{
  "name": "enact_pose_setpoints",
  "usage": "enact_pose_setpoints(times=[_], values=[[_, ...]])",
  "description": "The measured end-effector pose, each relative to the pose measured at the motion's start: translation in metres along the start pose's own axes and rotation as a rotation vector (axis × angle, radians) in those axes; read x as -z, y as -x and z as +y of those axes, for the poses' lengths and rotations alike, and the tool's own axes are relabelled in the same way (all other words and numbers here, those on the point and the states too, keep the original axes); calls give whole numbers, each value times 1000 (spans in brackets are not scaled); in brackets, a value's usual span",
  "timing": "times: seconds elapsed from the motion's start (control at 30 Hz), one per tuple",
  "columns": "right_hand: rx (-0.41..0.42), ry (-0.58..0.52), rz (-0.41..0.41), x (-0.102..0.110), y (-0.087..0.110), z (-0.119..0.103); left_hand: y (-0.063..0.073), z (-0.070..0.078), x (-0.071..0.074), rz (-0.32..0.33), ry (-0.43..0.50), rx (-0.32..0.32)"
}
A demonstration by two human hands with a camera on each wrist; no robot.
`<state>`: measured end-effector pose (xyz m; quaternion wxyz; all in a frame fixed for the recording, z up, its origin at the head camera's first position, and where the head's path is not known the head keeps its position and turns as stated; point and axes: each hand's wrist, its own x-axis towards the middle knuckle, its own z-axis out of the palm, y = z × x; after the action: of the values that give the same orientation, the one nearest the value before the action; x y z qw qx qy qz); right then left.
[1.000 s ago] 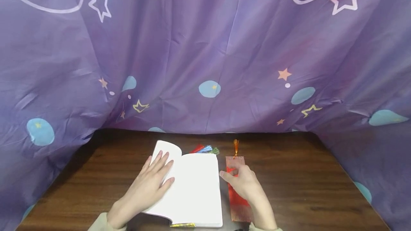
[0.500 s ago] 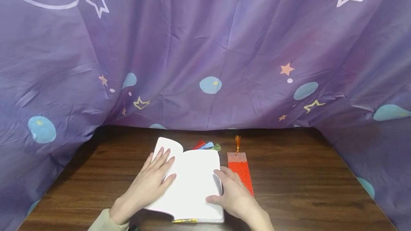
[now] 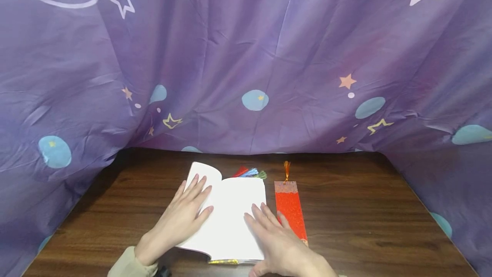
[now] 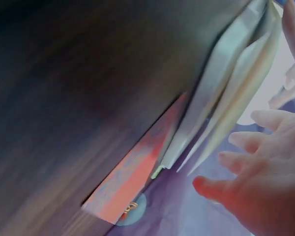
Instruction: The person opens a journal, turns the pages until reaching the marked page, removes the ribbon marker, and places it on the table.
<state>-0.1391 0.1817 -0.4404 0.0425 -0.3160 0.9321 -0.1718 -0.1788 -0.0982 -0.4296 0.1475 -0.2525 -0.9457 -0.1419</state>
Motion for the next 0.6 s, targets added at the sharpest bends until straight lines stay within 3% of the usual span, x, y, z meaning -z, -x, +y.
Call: enact_pose_setpoints(times=[0.3, 0.6], values=[[128, 80, -62, 3, -5, 14, -2, 0, 0, -10, 1, 7], [153, 102, -77, 9, -7, 19, -1, -1, 0, -14, -3, 5]])
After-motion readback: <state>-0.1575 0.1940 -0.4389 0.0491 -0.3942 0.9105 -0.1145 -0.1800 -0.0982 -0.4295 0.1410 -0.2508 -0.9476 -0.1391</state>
